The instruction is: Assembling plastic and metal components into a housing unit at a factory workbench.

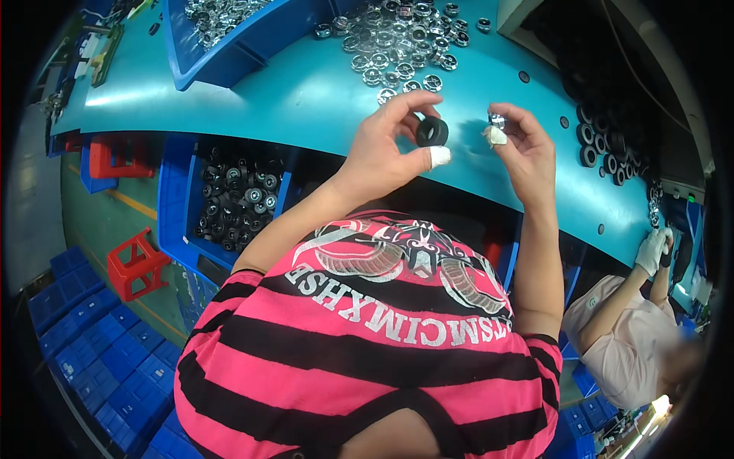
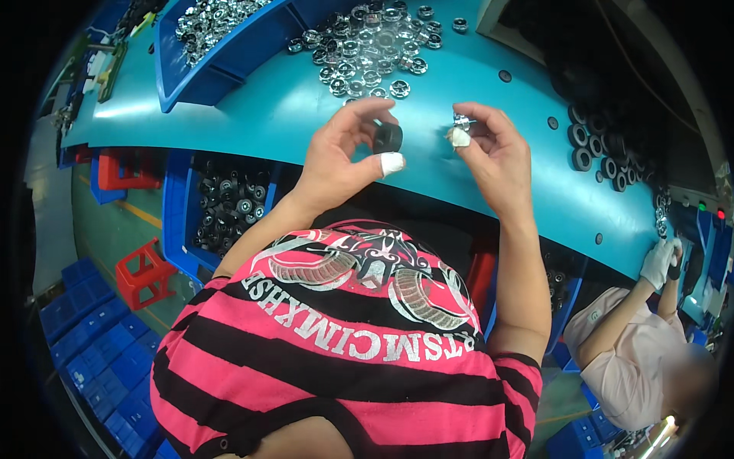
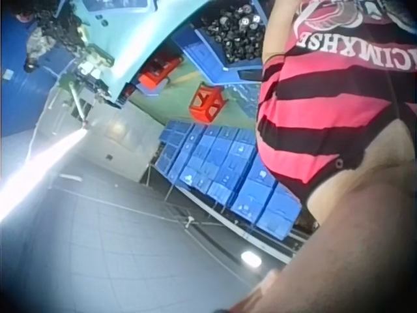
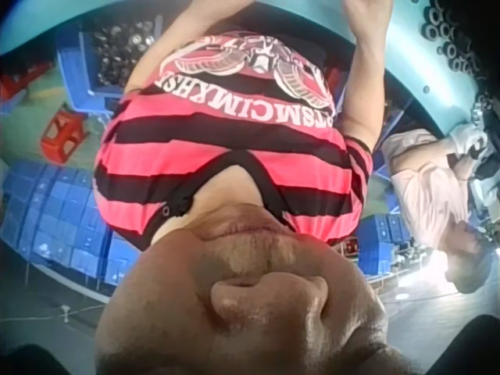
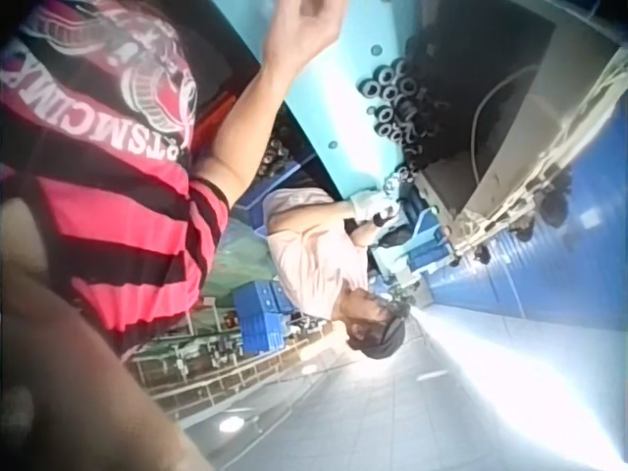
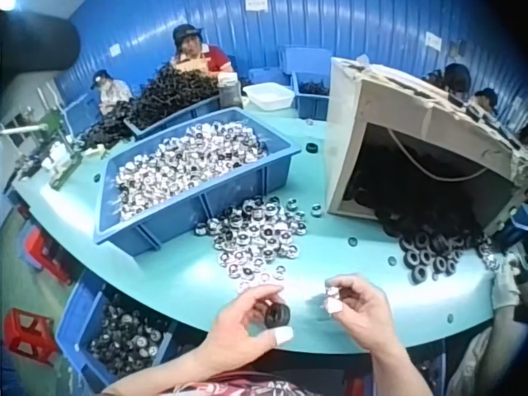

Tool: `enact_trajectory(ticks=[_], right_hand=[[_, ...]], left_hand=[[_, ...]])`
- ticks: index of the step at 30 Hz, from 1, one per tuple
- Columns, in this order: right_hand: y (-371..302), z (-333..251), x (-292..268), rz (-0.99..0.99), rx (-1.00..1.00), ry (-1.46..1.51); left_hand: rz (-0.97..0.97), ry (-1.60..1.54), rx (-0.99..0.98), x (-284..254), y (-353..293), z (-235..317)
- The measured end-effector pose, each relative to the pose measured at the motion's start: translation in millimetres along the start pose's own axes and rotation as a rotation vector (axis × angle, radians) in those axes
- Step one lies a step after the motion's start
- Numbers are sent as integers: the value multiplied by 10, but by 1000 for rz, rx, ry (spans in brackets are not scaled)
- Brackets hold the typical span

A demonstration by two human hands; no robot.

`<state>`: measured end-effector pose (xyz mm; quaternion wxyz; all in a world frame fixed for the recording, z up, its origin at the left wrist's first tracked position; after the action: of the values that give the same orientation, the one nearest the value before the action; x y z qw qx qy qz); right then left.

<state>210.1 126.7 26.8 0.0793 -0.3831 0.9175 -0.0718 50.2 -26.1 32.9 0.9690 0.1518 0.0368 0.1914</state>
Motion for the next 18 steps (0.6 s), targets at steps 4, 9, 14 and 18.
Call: enact_trajectory(ticks=[4,9,14,18], right_hand=[[-149,80,106,-9,-18,25],[-248,116,248,-41,31,81],[-286,116,315,-77,42,161],[-331,37,345,-88,35,188]], left_hand=[[4,305,117,-38,23,148],[7,322,127,-32,16,149],[50,233,132,-24,-11,112],[67,142,146,-8,-18,87]])
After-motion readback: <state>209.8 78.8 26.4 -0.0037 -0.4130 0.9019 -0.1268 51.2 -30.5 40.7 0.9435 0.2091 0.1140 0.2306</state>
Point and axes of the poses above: each hand's wrist, its own y-axis towards the middle knuckle, its own x-axis out of the palm, z = x × y, the point moved 7 cm from there along y, towards the middle knuckle, and after that the axes turned 10 degrees about x, right-handed, at the moved point
